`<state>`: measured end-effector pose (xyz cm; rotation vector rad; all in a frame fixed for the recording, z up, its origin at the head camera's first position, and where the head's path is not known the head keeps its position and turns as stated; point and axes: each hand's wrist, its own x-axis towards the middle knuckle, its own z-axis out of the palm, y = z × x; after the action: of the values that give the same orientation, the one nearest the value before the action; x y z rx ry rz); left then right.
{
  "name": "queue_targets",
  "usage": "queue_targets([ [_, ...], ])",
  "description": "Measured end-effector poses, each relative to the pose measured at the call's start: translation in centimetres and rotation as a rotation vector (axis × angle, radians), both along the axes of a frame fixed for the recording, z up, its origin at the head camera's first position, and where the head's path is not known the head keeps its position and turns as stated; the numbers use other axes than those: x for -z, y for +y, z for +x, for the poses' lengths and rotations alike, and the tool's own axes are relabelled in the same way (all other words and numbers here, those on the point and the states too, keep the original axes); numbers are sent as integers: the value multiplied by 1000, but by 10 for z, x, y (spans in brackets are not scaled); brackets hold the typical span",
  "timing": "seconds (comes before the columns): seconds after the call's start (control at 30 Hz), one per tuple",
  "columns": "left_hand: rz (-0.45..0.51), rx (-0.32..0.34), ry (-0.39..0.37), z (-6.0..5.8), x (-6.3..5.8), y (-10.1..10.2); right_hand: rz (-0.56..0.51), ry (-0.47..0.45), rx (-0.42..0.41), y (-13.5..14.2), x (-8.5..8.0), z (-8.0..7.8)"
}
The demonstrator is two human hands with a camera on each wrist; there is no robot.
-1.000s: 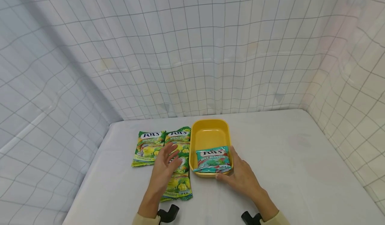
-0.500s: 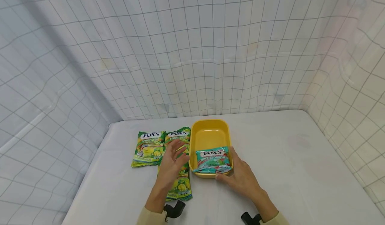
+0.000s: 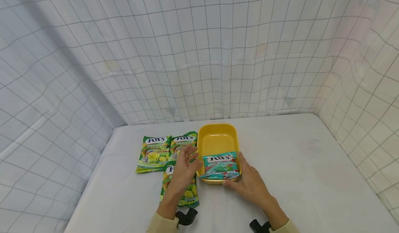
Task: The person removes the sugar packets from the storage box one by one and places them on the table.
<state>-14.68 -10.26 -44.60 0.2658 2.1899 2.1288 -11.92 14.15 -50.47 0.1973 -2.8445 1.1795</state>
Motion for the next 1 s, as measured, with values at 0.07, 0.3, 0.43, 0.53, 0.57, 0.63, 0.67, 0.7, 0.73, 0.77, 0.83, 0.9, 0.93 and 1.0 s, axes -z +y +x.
queue_targets([
  [0.07,-6,7,-8,0,1,3,-1,-2,0,0,0,0],
  [0.3,-65,39,-77,-2,7,13,-4,2,-2,0,2,-1],
  [0.43,-80,37,-99,-4,10,16,-8,9,-4,0,2,-1],
  [0.53,-85,34,-102,-4,11,19,-6,18,-6,0,2,-1],
  [0.57,-91,30,-106,-5,11,20,-5,21,-7,0,2,-1],
  [0.63,-106,25,-109,-5,10,22,-6,27,-7,0,2,-1],
  [0.67,-112,23,-110,-5,10,23,-7,28,-8,0,2,-1],
  [0.7,-124,21,-112,-6,10,24,-8,27,-7,0,2,-1],
  [0.73,-140,17,-117,-6,10,25,-9,25,-6,0,2,-1],
  [0.77,-154,15,-118,-5,10,26,-10,23,-4,0,2,-1],
  [0.83,-180,17,-113,-5,10,29,-10,15,-1,0,1,-1],
  [0.9,-203,19,-109,-4,9,32,-7,9,1,0,1,-1],
  [0.93,-213,18,-108,-3,9,33,-5,7,1,0,1,-1],
  [1.0,-227,15,-104,-3,8,35,-1,7,2,0,1,-1],
])
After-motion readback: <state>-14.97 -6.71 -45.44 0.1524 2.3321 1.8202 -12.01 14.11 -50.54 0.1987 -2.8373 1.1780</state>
